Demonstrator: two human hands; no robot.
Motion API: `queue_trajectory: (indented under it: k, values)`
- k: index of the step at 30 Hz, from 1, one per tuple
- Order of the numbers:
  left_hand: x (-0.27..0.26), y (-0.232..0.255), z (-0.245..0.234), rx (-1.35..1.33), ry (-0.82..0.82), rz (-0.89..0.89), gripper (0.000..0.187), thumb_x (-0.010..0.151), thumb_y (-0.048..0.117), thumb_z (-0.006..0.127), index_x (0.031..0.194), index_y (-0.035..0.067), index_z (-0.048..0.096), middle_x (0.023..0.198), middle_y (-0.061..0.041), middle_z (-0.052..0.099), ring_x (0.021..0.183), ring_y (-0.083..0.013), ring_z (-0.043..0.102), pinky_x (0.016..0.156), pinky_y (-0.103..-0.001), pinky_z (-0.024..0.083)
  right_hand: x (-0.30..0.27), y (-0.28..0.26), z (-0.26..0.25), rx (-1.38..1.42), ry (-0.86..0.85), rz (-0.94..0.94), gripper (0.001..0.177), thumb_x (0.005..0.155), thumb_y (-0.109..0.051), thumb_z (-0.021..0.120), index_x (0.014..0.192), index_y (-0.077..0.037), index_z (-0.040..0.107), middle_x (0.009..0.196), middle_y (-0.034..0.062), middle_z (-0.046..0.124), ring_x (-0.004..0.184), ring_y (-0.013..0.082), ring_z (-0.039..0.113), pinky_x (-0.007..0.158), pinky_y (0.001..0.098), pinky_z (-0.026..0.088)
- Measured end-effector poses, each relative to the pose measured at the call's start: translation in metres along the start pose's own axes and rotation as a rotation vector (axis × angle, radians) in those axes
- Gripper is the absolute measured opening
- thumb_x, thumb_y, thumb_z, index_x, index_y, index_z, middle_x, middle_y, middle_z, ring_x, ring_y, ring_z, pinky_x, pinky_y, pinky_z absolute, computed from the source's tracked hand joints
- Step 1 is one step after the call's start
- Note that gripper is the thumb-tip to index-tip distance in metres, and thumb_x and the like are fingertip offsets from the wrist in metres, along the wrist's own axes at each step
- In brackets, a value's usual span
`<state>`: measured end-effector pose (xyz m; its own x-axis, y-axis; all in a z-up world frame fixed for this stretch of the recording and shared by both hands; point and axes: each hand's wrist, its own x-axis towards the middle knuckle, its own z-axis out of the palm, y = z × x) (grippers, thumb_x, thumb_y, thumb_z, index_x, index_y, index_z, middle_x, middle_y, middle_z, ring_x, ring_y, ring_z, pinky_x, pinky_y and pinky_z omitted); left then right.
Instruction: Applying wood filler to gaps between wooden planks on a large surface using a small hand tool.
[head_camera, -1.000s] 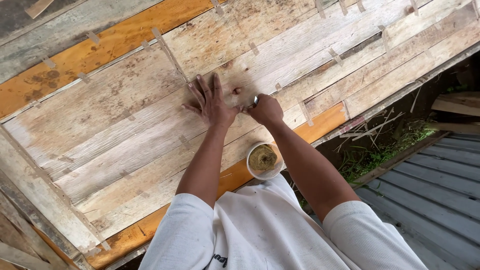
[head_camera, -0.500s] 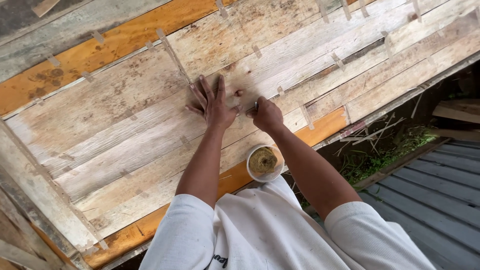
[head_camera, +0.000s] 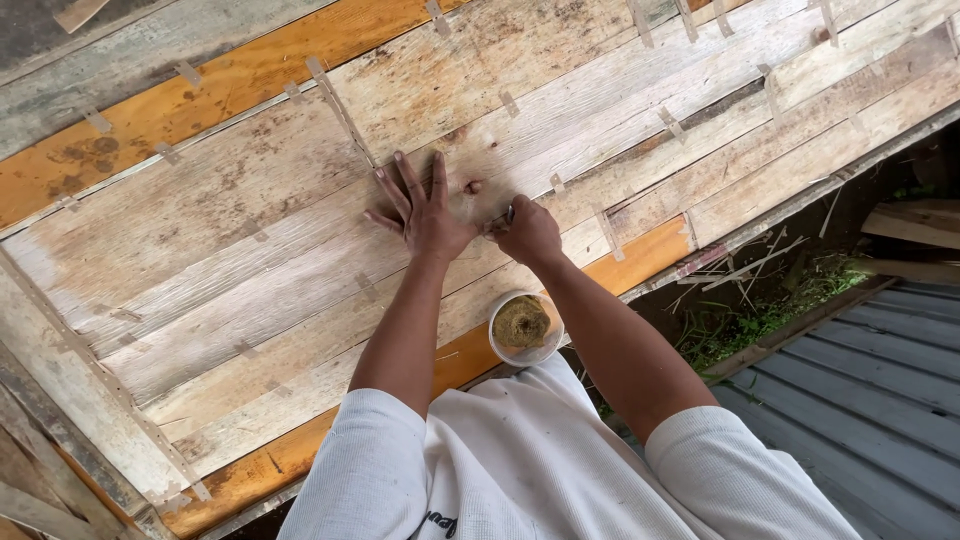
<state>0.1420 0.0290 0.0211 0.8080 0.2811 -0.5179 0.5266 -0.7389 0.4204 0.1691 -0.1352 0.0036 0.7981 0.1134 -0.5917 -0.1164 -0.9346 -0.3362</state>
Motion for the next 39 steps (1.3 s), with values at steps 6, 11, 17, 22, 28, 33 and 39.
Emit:
queue_trajectory:
  k: [6, 11, 17, 22, 28, 33, 39]
  values:
    - [0.000, -0.001, 0.002, 0.046, -0.009, 0.004, 0.122, 0.080, 0.053, 0.080, 0.167, 0.042, -0.004, 0.169, -0.008, -0.033, 0.149, -0.0445, -0.037, 0.105, -0.086, -0.016, 0.006, -0.006, -0.003, -0.028, -0.016, 0.029, 0.050, 0.078, -0.044, 0.083, 0.106, -0.008, 0.062, 0.104, 0.0205, 0.071, 0.110, 0.0431, 0.069, 0.094, 0.0547, 0.056]
    - [-0.004, 0.001, -0.007, 0.053, -0.047, 0.021, 0.122, 0.079, 0.058, 0.079, 0.167, 0.040, -0.005, 0.168, -0.009, -0.035, 0.148, -0.0456, -0.038, 0.106, -0.087, -0.015, 0.005, 0.004, -0.001, -0.019, -0.034, -0.020, 0.053, 0.077, -0.045, 0.086, 0.105, -0.008, 0.061, 0.104, 0.0195, 0.070, 0.111, 0.0434, 0.068, 0.096, 0.0540, 0.055]
    - [-0.008, 0.003, -0.016, 0.011, -0.081, 0.027, 0.128, 0.074, 0.067, 0.079, 0.168, 0.038, -0.003, 0.168, -0.009, -0.034, 0.149, -0.0445, -0.037, 0.107, -0.085, -0.016, 0.005, 0.007, -0.007, -0.017, -0.075, -0.084, 0.058, 0.074, -0.044, 0.088, 0.107, -0.006, 0.060, 0.108, 0.0221, 0.070, 0.114, 0.0446, 0.067, 0.097, 0.0551, 0.054]
    - [-0.003, 0.005, -0.008, 0.024, -0.086, -0.010, 0.133, 0.068, 0.072, 0.080, 0.167, 0.039, -0.003, 0.168, -0.009, -0.035, 0.148, -0.0445, -0.038, 0.107, -0.084, -0.016, 0.005, 0.003, -0.003, -0.049, -0.072, -0.057, 0.059, 0.076, -0.047, 0.087, 0.110, -0.007, 0.061, 0.108, 0.0198, 0.070, 0.113, 0.0426, 0.068, 0.099, 0.0552, 0.055]
    - [-0.002, 0.006, -0.011, 0.042, -0.103, -0.033, 0.134, 0.069, 0.069, 0.081, 0.167, 0.041, -0.006, 0.168, -0.008, -0.035, 0.148, -0.0442, -0.038, 0.104, -0.085, -0.019, 0.015, 0.006, 0.011, -0.074, -0.033, -0.007, 0.053, 0.074, -0.045, 0.088, 0.108, -0.013, 0.062, 0.103, 0.0117, 0.071, 0.110, 0.0364, 0.071, 0.096, 0.0513, 0.057]
    - [-0.001, 0.004, -0.011, 0.022, -0.119, -0.014, 0.129, 0.075, 0.060, 0.081, 0.167, 0.040, -0.009, 0.167, -0.008, -0.038, 0.147, -0.0446, -0.040, 0.103, -0.085, -0.019, 0.009, 0.008, -0.002, 0.001, -0.068, -0.058, 0.057, 0.078, -0.049, 0.084, 0.112, -0.008, 0.063, 0.110, 0.0186, 0.070, 0.115, 0.0403, 0.067, 0.100, 0.0560, 0.054]
    - [-0.005, 0.012, -0.015, 0.056, -0.113, -0.021, 0.128, 0.075, 0.065, 0.078, 0.167, 0.039, -0.007, 0.167, -0.010, -0.036, 0.148, -0.0452, -0.039, 0.105, -0.086, -0.018, 0.029, 0.017, 0.025, -0.018, -0.009, -0.021, 0.049, 0.080, -0.044, 0.083, 0.107, -0.009, 0.063, 0.102, 0.0154, 0.070, 0.108, 0.0393, 0.070, 0.095, 0.0537, 0.057]
